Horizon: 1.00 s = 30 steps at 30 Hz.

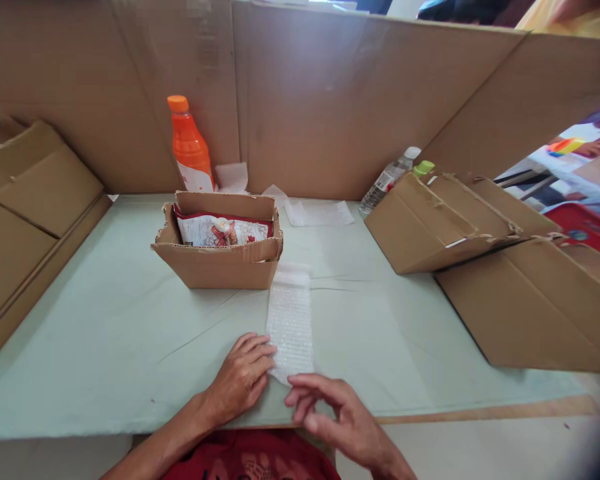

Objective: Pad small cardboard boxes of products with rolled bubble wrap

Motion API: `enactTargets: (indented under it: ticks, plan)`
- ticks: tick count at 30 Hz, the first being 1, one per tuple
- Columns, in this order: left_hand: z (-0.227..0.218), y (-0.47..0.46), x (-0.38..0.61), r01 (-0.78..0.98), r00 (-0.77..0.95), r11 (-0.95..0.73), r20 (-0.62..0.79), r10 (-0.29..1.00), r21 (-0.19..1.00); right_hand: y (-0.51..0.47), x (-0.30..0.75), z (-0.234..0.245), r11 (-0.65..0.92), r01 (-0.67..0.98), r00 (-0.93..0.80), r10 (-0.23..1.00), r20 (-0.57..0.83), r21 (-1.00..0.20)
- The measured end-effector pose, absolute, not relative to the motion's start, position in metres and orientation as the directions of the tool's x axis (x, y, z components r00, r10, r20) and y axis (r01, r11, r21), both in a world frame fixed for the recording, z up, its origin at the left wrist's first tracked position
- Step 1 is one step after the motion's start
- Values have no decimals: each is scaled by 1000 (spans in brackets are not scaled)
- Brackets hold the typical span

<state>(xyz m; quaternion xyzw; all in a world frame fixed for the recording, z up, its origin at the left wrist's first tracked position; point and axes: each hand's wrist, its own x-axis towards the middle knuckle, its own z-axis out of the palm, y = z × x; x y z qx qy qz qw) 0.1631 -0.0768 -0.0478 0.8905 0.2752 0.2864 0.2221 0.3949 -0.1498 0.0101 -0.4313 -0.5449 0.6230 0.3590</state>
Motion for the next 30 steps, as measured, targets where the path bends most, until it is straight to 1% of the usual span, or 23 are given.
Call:
enactTargets:
  ticks: [2, 4, 6, 7, 9, 10, 12, 13, 15, 17, 19, 22, 25, 28, 30]
  plan:
    - [-48, -79, 162, 349, 674, -731, 385, 630, 586, -130, 408, 18, -76, 182, -277, 953, -126, -980]
    - [-46, -82, 160, 338, 664, -715, 383, 642, 613, -104, 417, 20, -32, 368, -210, 971, -116, -929]
    - [-45, -84, 160, 331, 653, -699, 380, 655, 634, -74, 420, 17, 1, 488, -224, 967, -124, -873]
    - [-44, -85, 160, 331, 647, -691, 379, 662, 642, -57, 420, 13, 11, 512, -255, 957, -140, -859]
    - [-44, -87, 161, 333, 632, -677, 377, 677, 657, -22, 421, 6, 25, 503, -330, 930, -165, -864]
    - [-44, -87, 162, 333, 624, -672, 379, 683, 662, -5, 423, 3, 36, 479, -348, 925, -152, -877]
    - [-44, -88, 163, 328, 606, -666, 392, 693, 670, 29, 428, -1, 62, 432, -326, 941, -92, -900]
    - [-44, -88, 164, 325, 597, -664, 398, 696, 674, 42, 432, -3, 80, 416, -277, 960, -42, -906]
    - [-44, -88, 164, 317, 588, -657, 402, 702, 684, 60, 440, -5, 120, 384, -119, 990, 80, -916]
    - [-44, -88, 163, 309, 587, -641, 389, 710, 703, 60, 448, -8, 155, 344, 24, 984, 174, -926]
    - [-44, -87, 161, 295, 583, -619, 376, 720, 728, 41, 452, -12, 170, 329, 87, 974, 209, -929]
    - [-38, -83, 160, 273, 558, -571, 357, 750, 774, -10, 454, -19, 139, 368, 44, 985, 166, -919]
    - [-27, -72, 164, 307, 529, -483, 275, 803, 820, -67, 452, -25, 85, 398, 34, 994, 107, -914]
    - [-18, -53, 176, 420, 498, -414, 176, 849, 808, -111, 445, -27, 23, 424, 142, 986, 92, -905]
    - [-17, -38, 186, 517, 470, -389, 127, 873, 763, -132, 436, -27, 19, 457, 264, 952, 157, -889]
